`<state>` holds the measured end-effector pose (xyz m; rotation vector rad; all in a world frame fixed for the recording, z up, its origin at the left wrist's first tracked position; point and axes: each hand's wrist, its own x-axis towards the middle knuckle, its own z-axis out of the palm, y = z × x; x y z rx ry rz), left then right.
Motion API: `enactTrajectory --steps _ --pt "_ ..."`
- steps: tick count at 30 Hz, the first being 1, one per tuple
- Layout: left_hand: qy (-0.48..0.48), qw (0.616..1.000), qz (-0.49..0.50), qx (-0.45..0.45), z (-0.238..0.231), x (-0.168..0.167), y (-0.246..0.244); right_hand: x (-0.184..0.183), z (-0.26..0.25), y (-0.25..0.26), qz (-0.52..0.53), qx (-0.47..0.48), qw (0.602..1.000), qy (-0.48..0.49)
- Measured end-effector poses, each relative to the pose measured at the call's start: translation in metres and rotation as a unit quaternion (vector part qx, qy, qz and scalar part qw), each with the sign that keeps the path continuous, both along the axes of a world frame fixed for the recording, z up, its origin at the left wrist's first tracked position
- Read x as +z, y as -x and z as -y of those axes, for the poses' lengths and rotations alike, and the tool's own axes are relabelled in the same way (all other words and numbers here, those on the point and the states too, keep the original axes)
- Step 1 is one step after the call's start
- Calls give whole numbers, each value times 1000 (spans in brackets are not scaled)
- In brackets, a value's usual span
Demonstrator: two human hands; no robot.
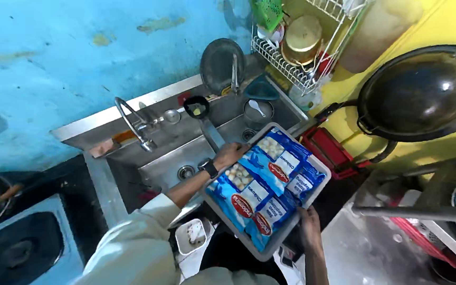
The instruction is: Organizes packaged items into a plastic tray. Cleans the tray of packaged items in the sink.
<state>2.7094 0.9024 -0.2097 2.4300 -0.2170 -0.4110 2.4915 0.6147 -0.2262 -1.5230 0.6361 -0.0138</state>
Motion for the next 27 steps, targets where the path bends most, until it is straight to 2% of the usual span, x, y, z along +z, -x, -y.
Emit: enactTrajectory --steps 5,9,13,18,24,27 --pt "-20 999 -12 30 -85 -9 -95 -29 -81 -75 -9 98 994 -48" --pt "-47 996 -34 68 -130 -23 -150 -60 -138 -120 -29 110 987 -110" --pt "-61 995 -43 73 -160 -48 -175 -86 -167 -145 -67 126 984 -110" --pt "-17 994 -73 86 -185 -96 -188 -94 -174 -160 -84 148 978 -122" --pt "-15 992 -67 106 -175 -87 -188 -87 -169 -171 -118 162 970 -136" --pt "-12 993 -37 115 -172 -88 -181 -82 -161 -181 -142 181 967 -109"
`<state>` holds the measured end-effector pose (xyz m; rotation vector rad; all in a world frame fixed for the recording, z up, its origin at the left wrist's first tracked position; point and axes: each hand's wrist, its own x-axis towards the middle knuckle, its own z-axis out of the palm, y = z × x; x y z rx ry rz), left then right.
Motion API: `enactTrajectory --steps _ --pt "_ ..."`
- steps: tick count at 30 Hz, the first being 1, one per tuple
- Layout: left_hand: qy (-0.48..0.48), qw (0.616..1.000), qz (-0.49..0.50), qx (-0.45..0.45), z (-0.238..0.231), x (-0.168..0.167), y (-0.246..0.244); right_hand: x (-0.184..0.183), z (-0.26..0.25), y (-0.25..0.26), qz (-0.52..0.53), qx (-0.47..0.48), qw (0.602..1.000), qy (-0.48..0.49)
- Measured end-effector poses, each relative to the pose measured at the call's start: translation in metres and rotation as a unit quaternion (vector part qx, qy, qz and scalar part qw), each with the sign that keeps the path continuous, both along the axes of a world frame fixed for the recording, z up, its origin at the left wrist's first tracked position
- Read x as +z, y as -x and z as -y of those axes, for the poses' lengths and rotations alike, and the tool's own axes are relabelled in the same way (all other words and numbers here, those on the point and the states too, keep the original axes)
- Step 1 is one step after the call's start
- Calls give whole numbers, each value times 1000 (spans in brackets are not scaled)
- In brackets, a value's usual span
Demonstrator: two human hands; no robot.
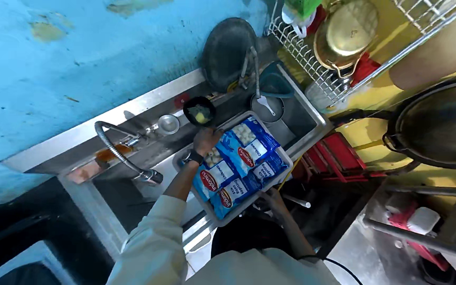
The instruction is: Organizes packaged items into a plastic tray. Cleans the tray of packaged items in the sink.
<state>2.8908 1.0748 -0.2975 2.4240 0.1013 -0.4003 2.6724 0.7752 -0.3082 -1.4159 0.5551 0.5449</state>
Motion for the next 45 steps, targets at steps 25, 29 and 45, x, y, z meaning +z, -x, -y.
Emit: enactTrajectory --steps 25,29,45 --pt "168 834 61 523 74 -18 280 52 128 -267 77 478 846 222" --pt "164 830 49 531 78 -18 273 54 79 -358 179 343 901 197" --pt "178 828 20 531 75 -29 266 -88 -45 -496 407 486 724 272"
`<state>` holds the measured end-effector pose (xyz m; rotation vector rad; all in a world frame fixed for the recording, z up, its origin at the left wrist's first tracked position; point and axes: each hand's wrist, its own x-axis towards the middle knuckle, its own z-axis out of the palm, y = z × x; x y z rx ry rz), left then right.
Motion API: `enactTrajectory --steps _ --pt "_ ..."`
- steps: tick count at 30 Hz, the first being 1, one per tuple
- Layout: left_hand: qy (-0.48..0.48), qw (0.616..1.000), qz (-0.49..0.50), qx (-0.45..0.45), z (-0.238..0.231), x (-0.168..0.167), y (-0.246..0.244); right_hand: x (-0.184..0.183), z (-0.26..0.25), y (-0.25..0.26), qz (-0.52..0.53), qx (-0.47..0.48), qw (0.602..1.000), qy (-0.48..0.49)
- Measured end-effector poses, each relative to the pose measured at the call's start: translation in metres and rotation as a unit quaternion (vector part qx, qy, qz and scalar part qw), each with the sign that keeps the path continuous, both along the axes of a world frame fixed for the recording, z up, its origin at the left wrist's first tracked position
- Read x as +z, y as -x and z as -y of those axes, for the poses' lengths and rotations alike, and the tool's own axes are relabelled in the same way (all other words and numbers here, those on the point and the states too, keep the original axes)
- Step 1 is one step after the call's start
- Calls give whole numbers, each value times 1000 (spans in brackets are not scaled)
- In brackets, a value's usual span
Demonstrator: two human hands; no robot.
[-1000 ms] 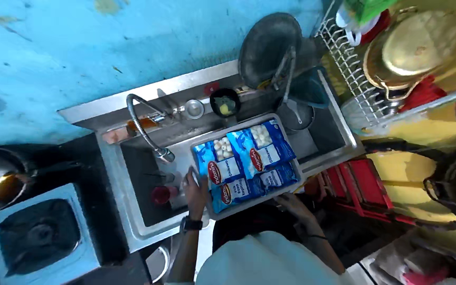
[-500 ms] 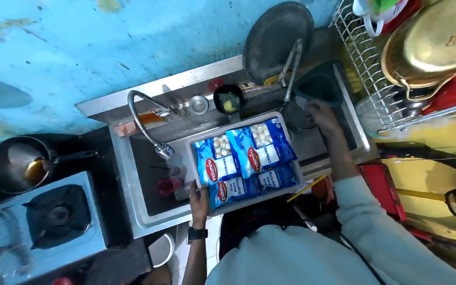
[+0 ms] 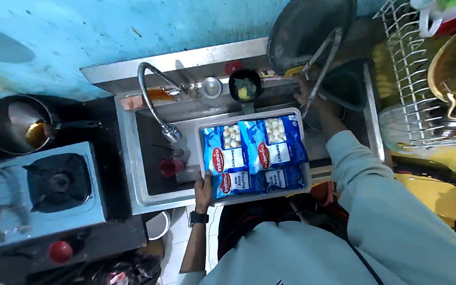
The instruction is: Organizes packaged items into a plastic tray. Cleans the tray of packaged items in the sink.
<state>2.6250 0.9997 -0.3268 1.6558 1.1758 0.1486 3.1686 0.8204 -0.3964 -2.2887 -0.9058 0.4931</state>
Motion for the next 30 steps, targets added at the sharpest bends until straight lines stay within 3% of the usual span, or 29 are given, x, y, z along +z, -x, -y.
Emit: enactTrajectory --steps 3,5,7,9,14,24,30 --pt "1 1000 0 -2 1 0 2 31 10 29 -101 -133 982 -84" --pt "3 1000 5 -1 0 -3 2 58 23 42 -150 -238 940 -192" --pt "8 1000 3 -2 -1 -4 3 88 33 51 -178 -276 907 -265" --pt "11 1000 -4 -4 -1 -6 4 117 42 59 -213 -249 901 -283" --pt "23 1000 1 -10 -2 -6 5 166 39 78 -145 -94 968 -181" --pt "13 1000 13 -4 0 -10 6 138 -20 89 -163 -161 963 -143" --pt "9 1000 7 -8 -2 -13 8 145 -21 99 -214 -201 941 -167"
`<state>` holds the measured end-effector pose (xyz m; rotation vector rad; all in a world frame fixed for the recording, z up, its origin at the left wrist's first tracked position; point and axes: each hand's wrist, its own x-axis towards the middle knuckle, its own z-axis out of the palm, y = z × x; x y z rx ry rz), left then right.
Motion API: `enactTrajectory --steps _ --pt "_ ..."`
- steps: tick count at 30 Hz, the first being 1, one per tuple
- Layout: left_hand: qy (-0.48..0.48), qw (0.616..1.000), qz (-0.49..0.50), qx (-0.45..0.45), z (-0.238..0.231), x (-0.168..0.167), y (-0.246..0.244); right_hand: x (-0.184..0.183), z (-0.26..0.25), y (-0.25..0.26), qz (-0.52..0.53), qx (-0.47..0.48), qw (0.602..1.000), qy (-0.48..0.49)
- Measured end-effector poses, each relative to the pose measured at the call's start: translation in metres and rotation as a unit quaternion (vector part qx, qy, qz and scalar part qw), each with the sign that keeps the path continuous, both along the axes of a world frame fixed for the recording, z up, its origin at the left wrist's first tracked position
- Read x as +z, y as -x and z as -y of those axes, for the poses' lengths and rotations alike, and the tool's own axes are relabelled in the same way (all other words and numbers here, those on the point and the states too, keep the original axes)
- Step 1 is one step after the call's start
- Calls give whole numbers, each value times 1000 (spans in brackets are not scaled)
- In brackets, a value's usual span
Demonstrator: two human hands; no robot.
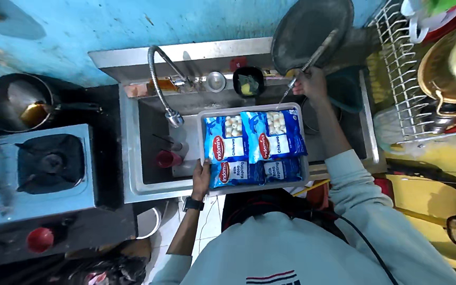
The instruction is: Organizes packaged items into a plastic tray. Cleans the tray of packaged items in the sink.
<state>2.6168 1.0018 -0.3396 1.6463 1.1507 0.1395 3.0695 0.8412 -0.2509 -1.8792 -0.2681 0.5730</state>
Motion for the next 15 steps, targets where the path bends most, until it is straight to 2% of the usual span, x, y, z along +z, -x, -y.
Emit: enactTrajectory --steps 7,12,15 --pt "-13 1000 -4 -7 0 0 0 4 12 -4 -32 10 998 -49" --pt "9 999 -34 -20 9 8 16 -5 13 -3 -32 31 999 -15" --pt "-17 999 -25 -28 9 6 16 -9 13 -6 -24 33 999 24"
